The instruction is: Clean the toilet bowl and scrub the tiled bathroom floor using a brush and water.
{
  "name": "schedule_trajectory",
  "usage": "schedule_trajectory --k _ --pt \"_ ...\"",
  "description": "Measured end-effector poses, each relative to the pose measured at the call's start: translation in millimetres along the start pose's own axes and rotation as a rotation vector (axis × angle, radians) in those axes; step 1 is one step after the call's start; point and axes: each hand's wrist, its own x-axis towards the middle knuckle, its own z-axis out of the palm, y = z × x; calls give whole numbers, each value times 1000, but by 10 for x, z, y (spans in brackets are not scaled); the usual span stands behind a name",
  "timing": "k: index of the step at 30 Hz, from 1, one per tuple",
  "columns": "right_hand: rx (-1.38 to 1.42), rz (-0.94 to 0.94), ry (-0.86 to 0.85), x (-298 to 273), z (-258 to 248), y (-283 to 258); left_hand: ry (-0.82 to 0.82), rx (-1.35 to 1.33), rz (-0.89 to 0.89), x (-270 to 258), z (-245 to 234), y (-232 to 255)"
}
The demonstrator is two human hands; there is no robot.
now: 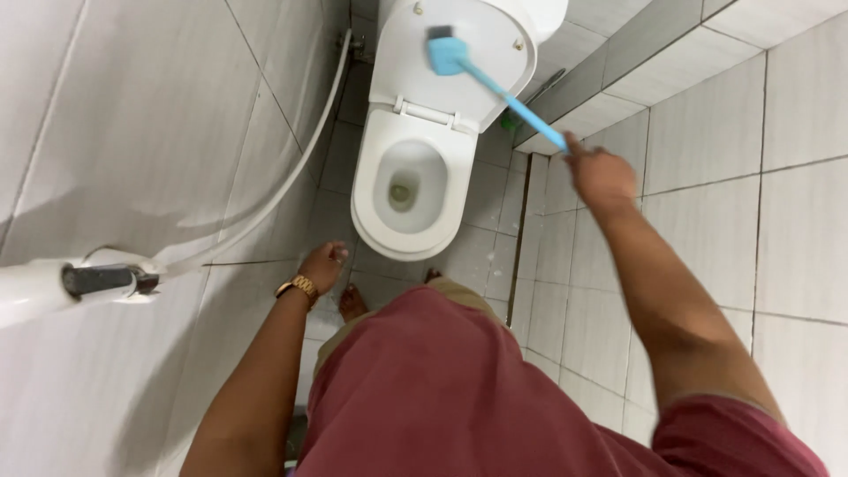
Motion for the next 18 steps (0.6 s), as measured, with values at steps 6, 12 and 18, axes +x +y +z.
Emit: schedule_trajectory --k 6,12,18 --pt "-49 -78 39 98 -39 319 38 -58 18 537 253 -263" --pt "15 -179 72 401 -17 -94 90 124 137 999 609 -14" --pt "-22 -69 36 106 228 986 84 -11 65 819 683 227"
